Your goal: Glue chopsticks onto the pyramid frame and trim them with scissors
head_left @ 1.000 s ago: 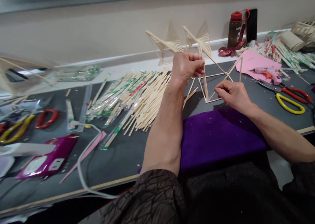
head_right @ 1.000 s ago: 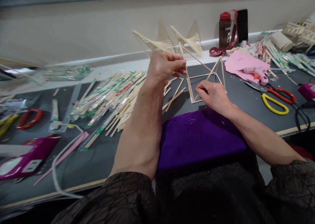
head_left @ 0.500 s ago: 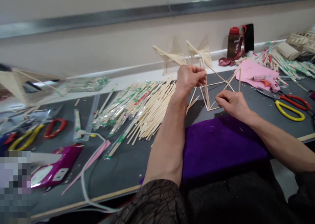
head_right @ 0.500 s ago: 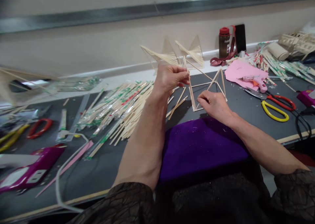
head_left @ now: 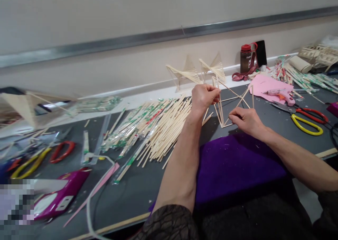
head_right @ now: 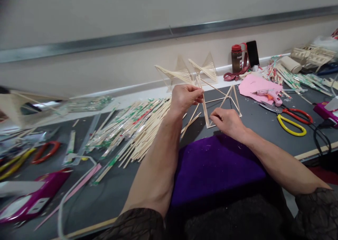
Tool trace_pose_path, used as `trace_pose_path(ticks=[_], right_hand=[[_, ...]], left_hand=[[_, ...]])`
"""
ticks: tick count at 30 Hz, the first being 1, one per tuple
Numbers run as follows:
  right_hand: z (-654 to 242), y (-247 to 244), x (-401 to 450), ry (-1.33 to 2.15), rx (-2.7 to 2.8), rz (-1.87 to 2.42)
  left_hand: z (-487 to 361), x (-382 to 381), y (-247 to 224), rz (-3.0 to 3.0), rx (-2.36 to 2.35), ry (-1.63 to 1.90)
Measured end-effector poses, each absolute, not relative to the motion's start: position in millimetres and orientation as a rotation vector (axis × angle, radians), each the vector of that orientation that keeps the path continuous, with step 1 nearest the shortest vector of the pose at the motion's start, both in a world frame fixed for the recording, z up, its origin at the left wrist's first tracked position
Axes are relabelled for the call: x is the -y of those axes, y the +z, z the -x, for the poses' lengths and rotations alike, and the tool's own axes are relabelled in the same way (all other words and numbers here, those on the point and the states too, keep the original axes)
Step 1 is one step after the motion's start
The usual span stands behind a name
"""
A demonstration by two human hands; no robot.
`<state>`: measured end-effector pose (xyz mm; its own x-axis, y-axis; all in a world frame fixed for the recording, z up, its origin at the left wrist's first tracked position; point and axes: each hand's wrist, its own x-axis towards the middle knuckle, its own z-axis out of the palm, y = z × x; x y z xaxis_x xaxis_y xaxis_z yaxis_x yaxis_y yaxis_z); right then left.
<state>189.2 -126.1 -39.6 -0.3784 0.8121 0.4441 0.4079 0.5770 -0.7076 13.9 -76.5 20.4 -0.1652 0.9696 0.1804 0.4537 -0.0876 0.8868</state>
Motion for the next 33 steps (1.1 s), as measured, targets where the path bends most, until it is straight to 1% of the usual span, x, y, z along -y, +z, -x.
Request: trace_pose_path(ticks=[9,17,21,24,27,29,33], right_hand=[[-188,-42,126,0.672,2.049,0.954],[-189,-38,129,0.695,2.035,0.922],[-190,-28,137,0.71,1.961,0.86],[-194,-5,143,0.641,1.91,0.802],[-202,34,140,0.425,1.92,0.764],[-208,64,128,0.273,1.917,0.73],[-209,107,85,0.147,1.979,0.797]], left_hand=[[-10,67,14,-1.694,-1.828,1.155],[-12,65,10,-1.759,-1.835,1.142],[-13,65,11,-1.782,-1.823,1.157],[-16,67,13,-1.796,-1.818,1.148],[-19,70,16,-1.784,-1.809,1.135],[-20,70,18,-1.762,-1.797,1.123],[-22,70,20,-1.701,-1.785,1.091]])
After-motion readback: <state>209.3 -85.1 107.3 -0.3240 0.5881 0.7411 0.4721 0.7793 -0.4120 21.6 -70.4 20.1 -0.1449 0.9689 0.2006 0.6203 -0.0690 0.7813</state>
